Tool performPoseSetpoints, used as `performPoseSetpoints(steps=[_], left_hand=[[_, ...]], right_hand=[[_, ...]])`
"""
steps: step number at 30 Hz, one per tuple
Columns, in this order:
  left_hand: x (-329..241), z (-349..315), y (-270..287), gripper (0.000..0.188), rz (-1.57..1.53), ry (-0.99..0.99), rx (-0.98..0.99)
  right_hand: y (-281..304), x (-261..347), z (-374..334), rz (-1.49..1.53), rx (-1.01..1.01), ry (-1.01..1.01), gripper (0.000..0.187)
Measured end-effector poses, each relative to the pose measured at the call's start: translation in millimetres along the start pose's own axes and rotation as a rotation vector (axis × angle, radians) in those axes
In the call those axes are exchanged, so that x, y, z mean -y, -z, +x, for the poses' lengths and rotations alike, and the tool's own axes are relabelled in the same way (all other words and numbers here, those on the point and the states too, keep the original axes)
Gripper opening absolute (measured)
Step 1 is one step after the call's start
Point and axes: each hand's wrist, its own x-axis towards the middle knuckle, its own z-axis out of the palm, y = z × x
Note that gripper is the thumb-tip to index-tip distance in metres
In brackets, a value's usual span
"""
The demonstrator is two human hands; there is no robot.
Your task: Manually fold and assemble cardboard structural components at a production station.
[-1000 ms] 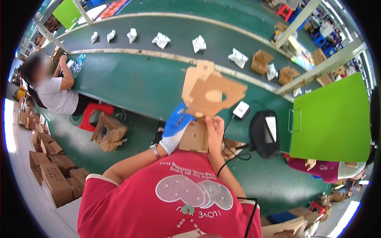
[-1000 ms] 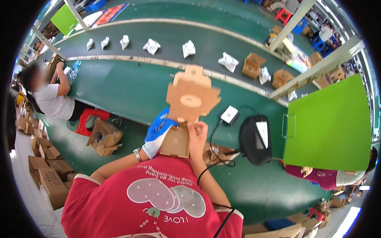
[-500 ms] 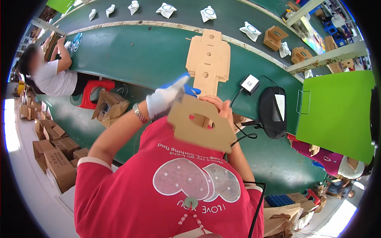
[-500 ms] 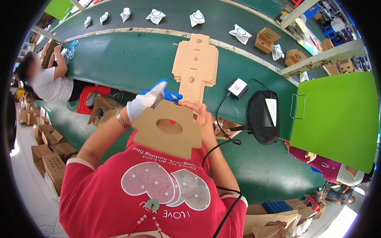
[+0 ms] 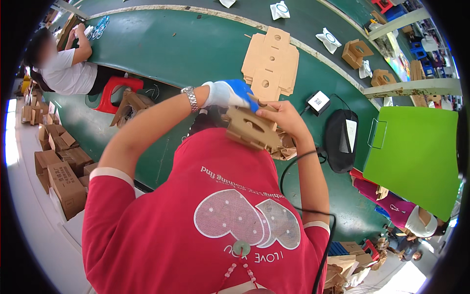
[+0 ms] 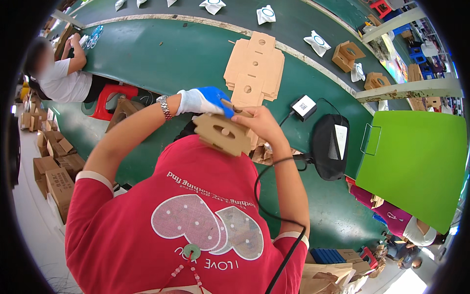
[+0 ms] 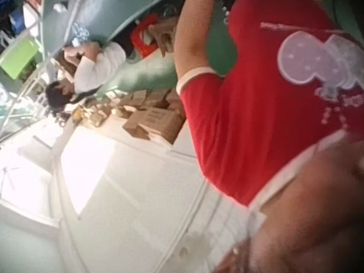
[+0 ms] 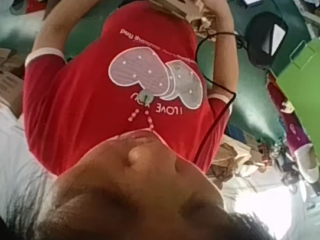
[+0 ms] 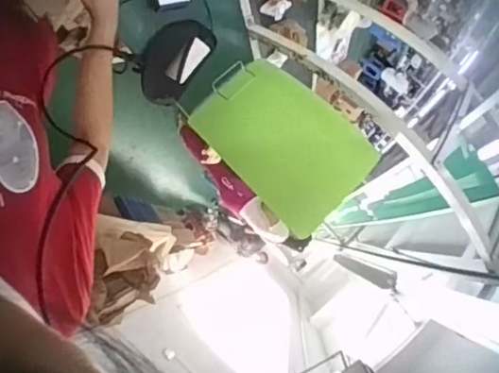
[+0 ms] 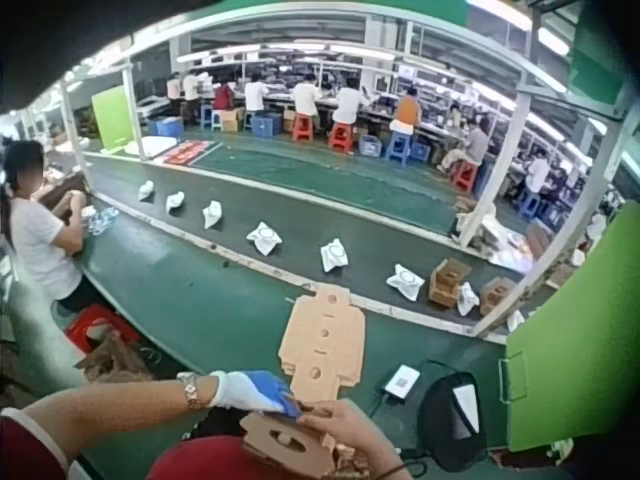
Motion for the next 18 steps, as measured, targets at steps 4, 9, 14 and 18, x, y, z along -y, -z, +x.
performPoseSetpoints(steps=[4, 9, 14, 18], left_hand=[[70, 13, -23, 0.061, -1.072, -0.094, -0.251], [56, 0, -78, 0.098, -0.100, -0.296, -0.717], [4, 64, -66, 0.123, -0.136, -0.507, -0.881], [-32, 92, -40, 0.121, 0.049, -0.421, -0.629]], right_hand=[[-10, -62, 43, 0.357, -0.680, -0.006, 0.031], [-58, -84, 62, -0.592, -1.316, 0.106, 0.023], [-58, -85, 65, -0.360, -1.178, 0.058, 0.027], [-45, -81, 50, -0.024, -1.047, -0.005, 0.029]])
